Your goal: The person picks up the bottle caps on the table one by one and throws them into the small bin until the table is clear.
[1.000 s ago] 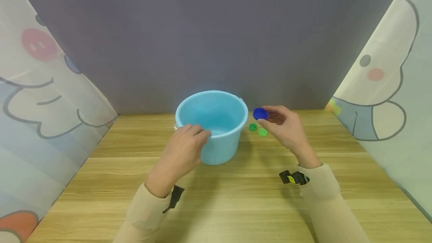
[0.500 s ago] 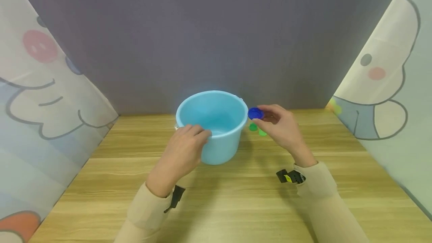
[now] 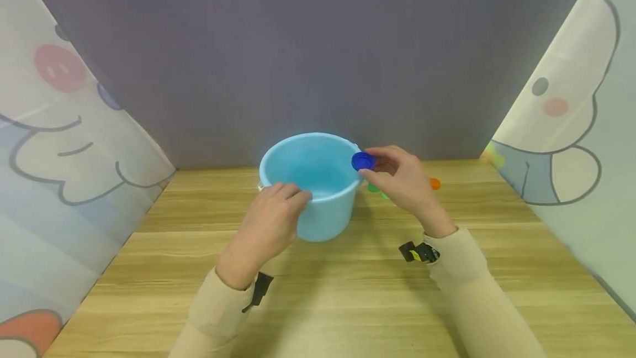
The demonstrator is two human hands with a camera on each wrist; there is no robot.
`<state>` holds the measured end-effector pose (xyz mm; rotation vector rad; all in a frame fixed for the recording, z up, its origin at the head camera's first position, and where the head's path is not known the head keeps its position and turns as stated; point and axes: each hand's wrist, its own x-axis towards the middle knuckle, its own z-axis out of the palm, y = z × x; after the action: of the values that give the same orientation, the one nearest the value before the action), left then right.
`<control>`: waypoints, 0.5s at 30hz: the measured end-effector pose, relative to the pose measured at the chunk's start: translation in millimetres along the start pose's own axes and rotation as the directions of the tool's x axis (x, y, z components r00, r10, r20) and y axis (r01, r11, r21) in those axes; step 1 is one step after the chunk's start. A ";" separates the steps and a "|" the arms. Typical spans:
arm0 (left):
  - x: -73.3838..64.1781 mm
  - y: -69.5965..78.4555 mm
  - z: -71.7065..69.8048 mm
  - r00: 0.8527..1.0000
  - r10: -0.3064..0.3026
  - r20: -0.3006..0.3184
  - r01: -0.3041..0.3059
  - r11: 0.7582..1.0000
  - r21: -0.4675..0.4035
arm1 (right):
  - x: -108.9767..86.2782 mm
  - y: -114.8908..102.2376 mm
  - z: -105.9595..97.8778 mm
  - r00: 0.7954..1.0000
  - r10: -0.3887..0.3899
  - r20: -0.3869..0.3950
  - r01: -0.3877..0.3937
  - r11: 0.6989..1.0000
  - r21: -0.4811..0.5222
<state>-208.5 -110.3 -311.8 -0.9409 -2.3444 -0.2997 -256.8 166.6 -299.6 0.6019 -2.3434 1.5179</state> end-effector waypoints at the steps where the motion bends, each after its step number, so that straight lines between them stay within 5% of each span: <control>1: -0.1 0.0 -0.1 1.000 0.000 0.002 0.000 1.000 0.000 | 0.8 -0.6 0.9 1.000 0.001 0.002 -0.001 1.000 -0.001; 15: -0.1 0.2 1.5 1.000 0.003 -0.005 -0.003 1.000 0.013 | 12.3 -8.7 7.8 1.000 0.003 0.025 -0.003 1.000 -0.027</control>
<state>-208.9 -109.6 -313.1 -0.9360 -2.3374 -0.2855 -263.4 154.0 -290.3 0.6146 -2.3806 1.4858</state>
